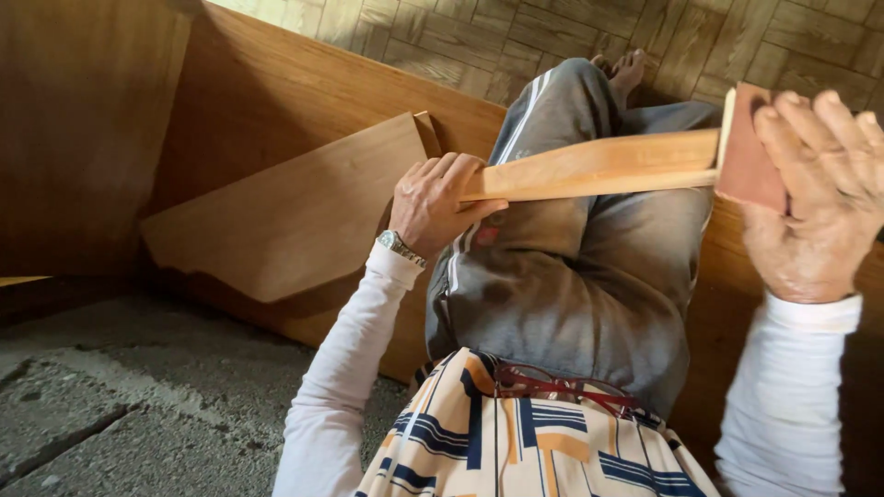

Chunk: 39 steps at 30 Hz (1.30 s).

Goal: The person sits on the floor and sands a wooden piece using a sanding block. They hold the wood on their lap and rub the sanding block across the surface and edges to smooth it.

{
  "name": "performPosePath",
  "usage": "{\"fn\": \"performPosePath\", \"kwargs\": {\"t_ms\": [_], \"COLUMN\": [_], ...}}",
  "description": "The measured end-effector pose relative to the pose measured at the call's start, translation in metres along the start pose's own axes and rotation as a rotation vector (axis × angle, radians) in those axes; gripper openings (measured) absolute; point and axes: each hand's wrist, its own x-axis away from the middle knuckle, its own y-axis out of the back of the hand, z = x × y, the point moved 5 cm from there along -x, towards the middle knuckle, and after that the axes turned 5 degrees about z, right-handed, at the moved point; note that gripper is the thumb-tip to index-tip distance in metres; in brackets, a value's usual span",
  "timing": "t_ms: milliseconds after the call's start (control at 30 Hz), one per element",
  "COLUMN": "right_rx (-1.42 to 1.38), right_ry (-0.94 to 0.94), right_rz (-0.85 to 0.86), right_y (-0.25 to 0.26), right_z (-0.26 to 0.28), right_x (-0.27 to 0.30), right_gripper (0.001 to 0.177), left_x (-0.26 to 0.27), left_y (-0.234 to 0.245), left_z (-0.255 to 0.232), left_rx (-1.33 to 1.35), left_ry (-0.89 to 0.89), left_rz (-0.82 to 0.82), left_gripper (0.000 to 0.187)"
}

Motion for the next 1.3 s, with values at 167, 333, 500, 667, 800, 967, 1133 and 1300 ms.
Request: {"fn": "performPosePath", "kwargs": {"t_ms": [167, 333, 500, 667, 800, 967, 1133, 1300], "right_rx": [-0.088, 0.038, 0.251, 0.327, 0.318, 0.231, 0.462, 0.502], "right_ry": [0.080, 0.176, 0.111, 0.088, 0.131, 0.167, 0.159, 0.185], "right_rz": [0.046, 0.090, 0.126, 0.255, 0.307, 0.290, 0.398, 0.681], "right_y": [-0.023, -0.057, -0.065, -0.068, -0.089, -0.133, -0.080, -0.092], "right_z": [0.044, 0.113, 0.131, 0.139, 0.160, 0.168, 0.159, 0.169], "right_x": [-0.034, -0.085, -0.102, -0.103, -0.095, -0.094, -0.106, -0.107], "right_gripper": [0.046, 0.056, 0.015, 0.026, 0.032, 0.032, 0.031, 0.036], "left_x": [0.002, 0.019, 0.020, 0.002, 0.008, 0.015, 0.008, 0.012], "left_y": [-0.008, -0.031, -0.036, -0.004, -0.005, -0.019, -0.012, -0.012], "left_z": [0.005, 0.028, 0.029, 0.007, 0.008, 0.034, 0.012, 0.019], "left_rx": [-0.036, -0.042, -0.003, 0.083, 0.060, -0.184, -0.044, -0.032], "left_ry": [0.094, 0.050, 0.099, 0.102, 0.143, 0.162, 0.115, 0.121], "left_rz": [-0.038, -0.062, 0.010, 0.026, 0.001, -0.045, -0.094, -0.131], "left_gripper": [0.055, 0.053, 0.062, 0.098, 0.102, 0.061, 0.083, 0.104]}}
